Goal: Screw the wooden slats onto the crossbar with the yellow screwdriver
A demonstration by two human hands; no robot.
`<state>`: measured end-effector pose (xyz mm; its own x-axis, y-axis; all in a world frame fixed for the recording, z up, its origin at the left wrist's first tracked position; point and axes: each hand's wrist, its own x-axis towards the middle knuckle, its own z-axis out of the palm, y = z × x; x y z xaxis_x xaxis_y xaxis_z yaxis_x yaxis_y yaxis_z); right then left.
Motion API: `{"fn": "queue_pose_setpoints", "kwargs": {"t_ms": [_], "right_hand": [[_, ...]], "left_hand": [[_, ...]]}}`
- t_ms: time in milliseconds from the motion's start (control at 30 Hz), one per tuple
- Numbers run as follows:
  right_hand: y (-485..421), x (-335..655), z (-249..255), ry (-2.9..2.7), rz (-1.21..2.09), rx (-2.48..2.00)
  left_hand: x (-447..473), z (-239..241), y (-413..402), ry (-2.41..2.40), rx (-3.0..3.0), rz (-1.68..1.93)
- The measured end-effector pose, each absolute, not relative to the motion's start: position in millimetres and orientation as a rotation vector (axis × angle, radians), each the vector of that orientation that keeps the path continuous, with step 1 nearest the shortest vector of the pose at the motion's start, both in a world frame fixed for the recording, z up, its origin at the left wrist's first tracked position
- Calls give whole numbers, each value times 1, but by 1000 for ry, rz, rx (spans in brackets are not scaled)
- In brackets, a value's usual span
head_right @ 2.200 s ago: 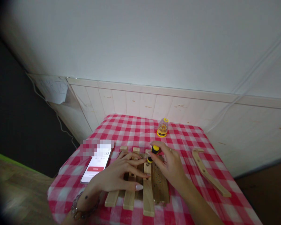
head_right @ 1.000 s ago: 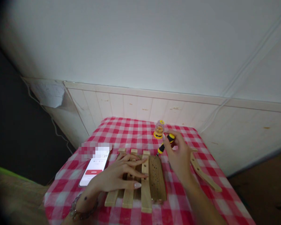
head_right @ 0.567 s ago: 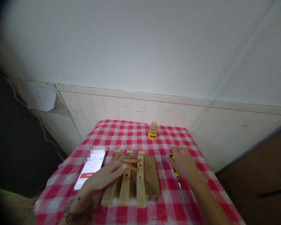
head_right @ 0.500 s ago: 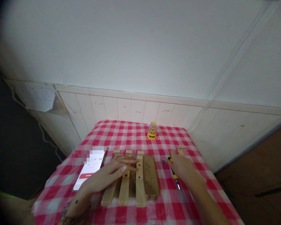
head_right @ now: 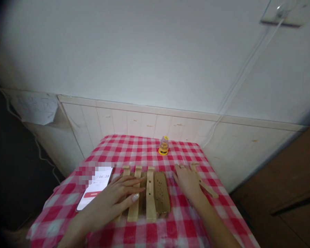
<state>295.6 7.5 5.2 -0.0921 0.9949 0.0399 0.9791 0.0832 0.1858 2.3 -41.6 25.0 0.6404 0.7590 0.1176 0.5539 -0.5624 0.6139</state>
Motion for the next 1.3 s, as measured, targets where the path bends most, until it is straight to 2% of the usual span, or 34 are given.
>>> {"fn": "queue_pose_setpoints", "kwargs": {"t_ms": [433, 867, 1200, 1300], "right_hand": [[13, 278, -10, 2196, 286, 1923], [15, 293, 3, 2527, 248, 1966], [5, 289, -1, 2873, -143, 2104], [-8, 274, 7, 3122, -685, 2029]], "left_hand": [[11, 27, -39, 974, 2353, 426], [-3, 18, -8, 690, 2200, 477], [0, 3, 6, 530, 2181, 385], [0, 1, 6, 528, 2181, 398]]}}
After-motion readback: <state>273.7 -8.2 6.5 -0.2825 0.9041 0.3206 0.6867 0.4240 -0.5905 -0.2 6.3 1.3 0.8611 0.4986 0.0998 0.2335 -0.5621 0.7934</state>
